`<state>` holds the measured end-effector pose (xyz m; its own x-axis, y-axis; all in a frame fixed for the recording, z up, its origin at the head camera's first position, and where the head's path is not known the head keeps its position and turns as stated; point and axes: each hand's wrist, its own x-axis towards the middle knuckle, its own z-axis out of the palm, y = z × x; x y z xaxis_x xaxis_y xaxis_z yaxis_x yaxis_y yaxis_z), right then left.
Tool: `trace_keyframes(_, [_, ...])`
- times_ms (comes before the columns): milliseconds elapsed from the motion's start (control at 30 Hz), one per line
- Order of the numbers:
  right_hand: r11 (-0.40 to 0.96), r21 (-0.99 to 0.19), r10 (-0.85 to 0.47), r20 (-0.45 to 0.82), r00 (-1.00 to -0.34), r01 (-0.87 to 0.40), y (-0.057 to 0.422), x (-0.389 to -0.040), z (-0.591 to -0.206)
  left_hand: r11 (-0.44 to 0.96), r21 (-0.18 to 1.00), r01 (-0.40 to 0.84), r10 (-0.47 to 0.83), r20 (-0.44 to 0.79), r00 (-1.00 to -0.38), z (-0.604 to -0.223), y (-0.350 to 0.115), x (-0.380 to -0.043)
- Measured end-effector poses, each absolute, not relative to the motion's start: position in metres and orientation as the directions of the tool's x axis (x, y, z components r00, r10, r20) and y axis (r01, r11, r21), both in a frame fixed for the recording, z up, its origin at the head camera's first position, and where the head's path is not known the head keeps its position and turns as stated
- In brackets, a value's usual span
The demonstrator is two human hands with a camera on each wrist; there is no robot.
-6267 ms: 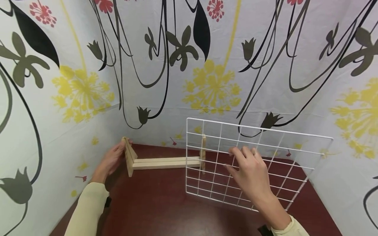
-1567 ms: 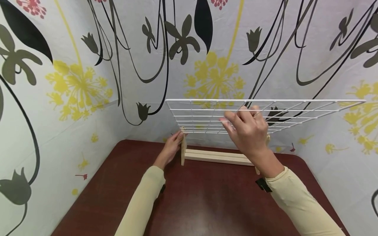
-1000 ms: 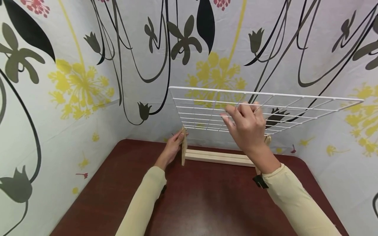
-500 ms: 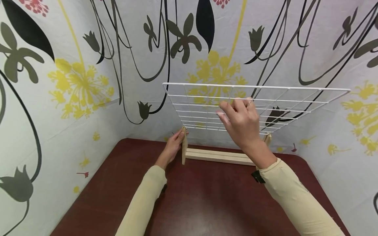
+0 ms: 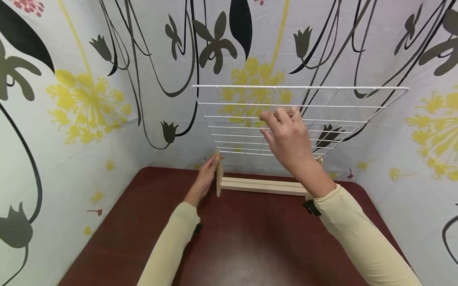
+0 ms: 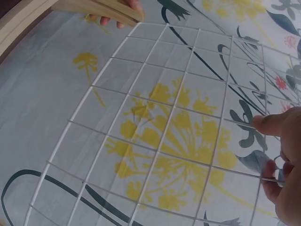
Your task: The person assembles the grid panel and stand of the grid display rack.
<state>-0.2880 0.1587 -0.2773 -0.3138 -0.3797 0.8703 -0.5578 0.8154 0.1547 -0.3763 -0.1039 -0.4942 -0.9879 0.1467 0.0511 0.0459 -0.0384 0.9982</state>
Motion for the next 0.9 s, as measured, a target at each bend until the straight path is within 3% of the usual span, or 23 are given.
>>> trace_keyframes(167, [0.817,0.130,-0.396,0.834,-0.384,-0.561,0.157,-0.287,-0.269,0.028,0.997,0.075,0.128,0.071,-0.989,-0.495,-0.107,-0.372])
trace_keyframes(300, [0.834,0.110,-0.397,0.800,-0.450,-0.540,0.158,-0.287,-0.257,0.153,0.978,0.144,0.186,0.114,-0.976,-0.483,-0.112,-0.375])
trace_keyframes(533, [0.834,0.094,-0.412,0.761,-0.502,-0.543,0.160,-0.296,-0.242,0.433,0.885,0.173,0.324,0.027,-0.946,-0.439,-0.131,-0.382])
trace_keyframes(633, [0.834,0.088,-0.421,0.739,-0.526,-0.545,0.162,-0.301,-0.236,0.551,0.799,0.241,0.381,0.016,-0.925,-0.409,-0.135,-0.381])
trace_keyframes(767, [0.837,0.072,-0.429,0.703,-0.568,-0.543,0.164,-0.307,-0.229,0.609,0.715,0.344,0.372,0.125,-0.920,-0.364,-0.134,-0.375])
trace_keyframes(900, [0.843,0.036,-0.418,0.670,-0.613,-0.536,0.165,-0.309,-0.227,0.503,0.714,0.487,0.365,0.335,-0.869,-0.322,-0.133,-0.372])
